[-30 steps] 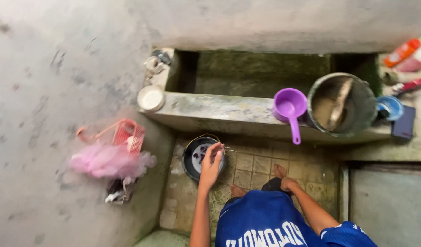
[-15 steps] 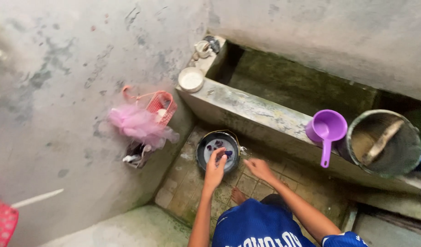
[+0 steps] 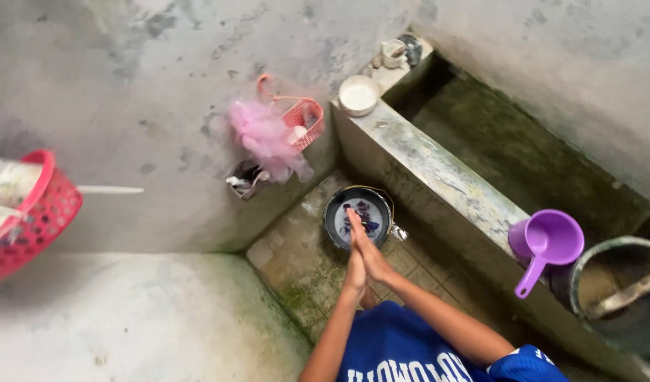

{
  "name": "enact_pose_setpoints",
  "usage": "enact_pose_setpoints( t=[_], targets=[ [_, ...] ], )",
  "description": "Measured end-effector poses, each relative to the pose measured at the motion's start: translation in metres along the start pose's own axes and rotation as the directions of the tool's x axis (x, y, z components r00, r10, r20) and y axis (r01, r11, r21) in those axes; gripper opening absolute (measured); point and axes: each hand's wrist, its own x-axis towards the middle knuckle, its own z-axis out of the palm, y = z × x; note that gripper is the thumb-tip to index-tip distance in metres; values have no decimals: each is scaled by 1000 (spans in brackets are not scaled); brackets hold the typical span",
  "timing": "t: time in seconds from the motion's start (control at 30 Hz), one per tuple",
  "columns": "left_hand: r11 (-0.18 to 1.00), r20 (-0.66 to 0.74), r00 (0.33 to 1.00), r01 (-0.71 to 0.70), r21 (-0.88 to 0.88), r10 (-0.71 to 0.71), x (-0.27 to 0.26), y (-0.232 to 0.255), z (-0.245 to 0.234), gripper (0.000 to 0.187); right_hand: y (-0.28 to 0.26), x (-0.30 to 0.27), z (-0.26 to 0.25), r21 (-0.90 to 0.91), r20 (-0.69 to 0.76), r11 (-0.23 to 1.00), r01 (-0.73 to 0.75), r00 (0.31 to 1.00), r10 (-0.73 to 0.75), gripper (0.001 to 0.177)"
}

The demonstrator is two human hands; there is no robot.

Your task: Washing small items of clothing or rags by hand in a basin with water and detergent.

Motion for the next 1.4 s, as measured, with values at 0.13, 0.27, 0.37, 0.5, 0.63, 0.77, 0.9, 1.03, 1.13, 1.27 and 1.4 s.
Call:
enact_pose_setpoints(
  t=[0.13,0.27,0.37,0.5,0.63,0.77,0.9,1.03,1.13,1.27,1.4],
  targets=[
    [996,-31,996,86,-2,-86,-17,-6,14,74,-1,-9,-9,98,22,995,18,1000,-20,68],
    [1000,-65,998,1,14,0,-21,1,33,72,0,-17,-14,172,4,985,-29,1000,29,68],
    [998,-89,995,-44,42,47,-30,10,40,71,-3,-25,-16,278,8,945,-174,984,179,68],
    [993,-109,989,-90,71,97,-34,15,49,70,-14,-38,-20,295,47,923,-249,968,246,68],
    [979,-131,976,-155,133,172,-33,17,47,69,-22,-50,-19,197,103,954,-228,972,211,69],
    [982,-167,972,-143,123,162,-44,41,46,70,-37,-58,-12,153,146,984,-97,986,74,68],
    [972,-181,966,-151,177,183,-51,43,39,69,-34,-52,-7,120,176,990,-74,983,53,68],
    [977,-157,973,-145,158,170,-58,58,36,70,-39,-42,0,87,201,996,-26,980,8,67],
    [984,-156,980,-101,148,124,-65,64,29,72,-41,-39,10,95,216,995,-14,976,-7,67],
    [988,-153,984,-68,137,89,-71,64,18,75,-50,-38,22,107,232,994,-35,973,10,67],
    [989,-152,985,-62,137,83,-73,66,2,77,-44,-30,35,96,237,995,3,971,-25,66]
  ],
)
